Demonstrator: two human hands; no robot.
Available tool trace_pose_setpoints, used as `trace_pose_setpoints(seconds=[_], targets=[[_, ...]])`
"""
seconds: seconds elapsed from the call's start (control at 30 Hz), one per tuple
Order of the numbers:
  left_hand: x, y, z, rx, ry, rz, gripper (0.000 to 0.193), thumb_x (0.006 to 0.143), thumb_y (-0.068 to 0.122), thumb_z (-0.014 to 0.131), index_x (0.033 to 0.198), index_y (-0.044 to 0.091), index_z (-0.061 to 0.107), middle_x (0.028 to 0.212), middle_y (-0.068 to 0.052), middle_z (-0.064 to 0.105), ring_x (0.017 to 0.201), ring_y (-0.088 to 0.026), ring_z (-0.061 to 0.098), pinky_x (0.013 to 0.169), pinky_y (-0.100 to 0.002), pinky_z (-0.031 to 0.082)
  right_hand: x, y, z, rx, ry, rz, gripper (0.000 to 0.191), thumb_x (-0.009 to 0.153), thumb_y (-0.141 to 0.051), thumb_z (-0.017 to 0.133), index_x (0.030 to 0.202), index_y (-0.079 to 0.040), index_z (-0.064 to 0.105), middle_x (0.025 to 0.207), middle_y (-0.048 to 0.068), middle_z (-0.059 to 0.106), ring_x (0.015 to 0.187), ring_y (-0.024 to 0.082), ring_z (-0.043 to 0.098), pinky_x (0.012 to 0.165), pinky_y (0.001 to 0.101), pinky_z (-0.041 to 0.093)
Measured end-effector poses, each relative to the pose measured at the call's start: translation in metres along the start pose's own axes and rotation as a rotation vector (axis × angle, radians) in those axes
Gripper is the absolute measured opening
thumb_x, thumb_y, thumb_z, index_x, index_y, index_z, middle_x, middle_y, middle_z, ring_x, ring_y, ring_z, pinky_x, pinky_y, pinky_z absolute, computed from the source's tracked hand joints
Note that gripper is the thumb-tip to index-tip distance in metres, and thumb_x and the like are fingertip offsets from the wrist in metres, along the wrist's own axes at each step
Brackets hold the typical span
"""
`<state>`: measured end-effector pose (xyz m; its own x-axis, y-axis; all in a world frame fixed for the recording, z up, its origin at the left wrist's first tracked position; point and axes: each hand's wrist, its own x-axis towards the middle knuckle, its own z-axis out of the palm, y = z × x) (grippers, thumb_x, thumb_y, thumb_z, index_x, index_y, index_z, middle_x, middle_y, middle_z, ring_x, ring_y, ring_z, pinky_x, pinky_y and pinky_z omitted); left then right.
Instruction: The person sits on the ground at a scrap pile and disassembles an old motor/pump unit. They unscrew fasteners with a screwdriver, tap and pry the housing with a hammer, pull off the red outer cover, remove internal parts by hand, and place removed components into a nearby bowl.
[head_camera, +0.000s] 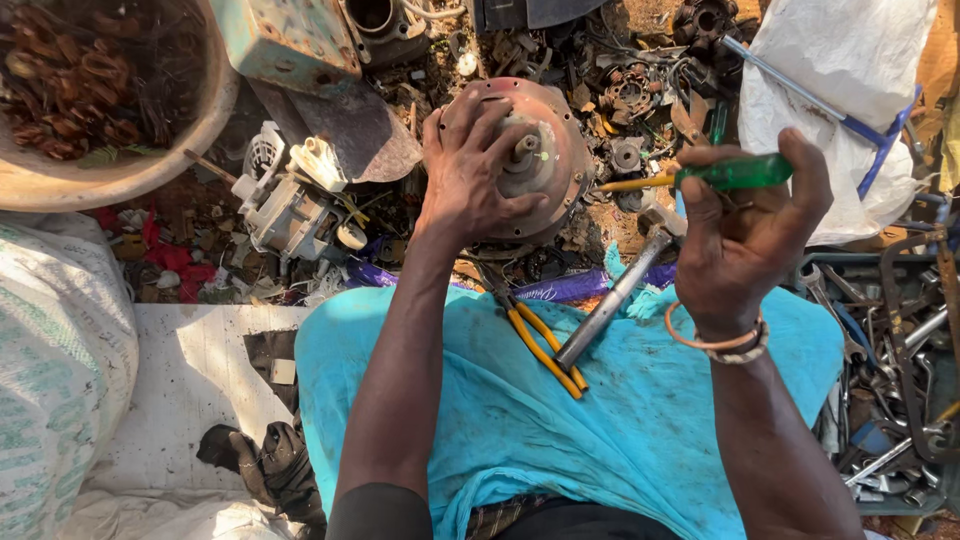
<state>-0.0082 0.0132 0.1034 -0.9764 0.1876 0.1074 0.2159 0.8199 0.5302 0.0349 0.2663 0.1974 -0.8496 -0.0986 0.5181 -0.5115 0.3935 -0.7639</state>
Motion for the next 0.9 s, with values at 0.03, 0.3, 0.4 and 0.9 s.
trace_pose_setpoints(seconds=[0.03, 0.3, 0.4, 0.9], targets=[[0.001, -0.005, 0.000, -0.022, -0.001, 0.021, 0.086, 0.063, 0.066, 0.086, 0.137, 0.030, 0.059, 0.153, -0.006, 0.046, 0.151, -0.034, 0.022, 0.121, -0.065, 0.006, 0.005, 0.002, 0.005, -0.002, -0.015, -0.023, 0.062, 0.121, 0.006, 0.068, 0.158, -0.016, 0.024, 0.122, 0.020, 0.068, 0.112, 0.022, 0.069, 0.094, 0.0271, 0.057], [0.002, -0.013, 0.009, -0.067, 0.105, 0.058, 0.064, 0.077, 0.059, 0.082, 0.132, 0.030, 0.066, 0.151, -0.004, 0.050, 0.151, -0.032, 0.027, 0.124, -0.063, 0.011, 0.011, 0.010, 0.018, -0.036, -0.037, -0.032, 0.061, 0.124, 0.005, 0.069, 0.160, -0.018, 0.026, 0.122, 0.019, 0.067, 0.113, 0.023, 0.068, 0.095, 0.0280, 0.058], [0.001, -0.015, 0.014, -0.080, 0.145, 0.076, 0.062, 0.082, 0.062, 0.079, 0.133, 0.028, 0.066, 0.149, -0.005, 0.051, 0.151, -0.033, 0.027, 0.123, -0.065, 0.010, 0.010, 0.011, 0.016, -0.015, -0.035, -0.010, 0.060, 0.124, 0.003, 0.068, 0.159, -0.018, 0.025, 0.121, 0.019, 0.069, 0.111, 0.023, 0.070, 0.091, 0.0271, 0.058], [-0.024, 0.017, 0.020, -0.059, 0.406, -0.033, 0.032, 0.095, 0.030, 0.072, 0.119, 0.010, 0.064, 0.130, -0.012, 0.060, 0.131, -0.034, 0.049, 0.111, -0.053, 0.039, 0.020, 0.008, 0.002, -0.050, -0.156, -0.082, 0.057, 0.124, 0.006, 0.056, 0.158, -0.021, 0.019, 0.125, 0.026, 0.068, 0.113, 0.029, 0.068, 0.098, 0.0337, 0.059]])
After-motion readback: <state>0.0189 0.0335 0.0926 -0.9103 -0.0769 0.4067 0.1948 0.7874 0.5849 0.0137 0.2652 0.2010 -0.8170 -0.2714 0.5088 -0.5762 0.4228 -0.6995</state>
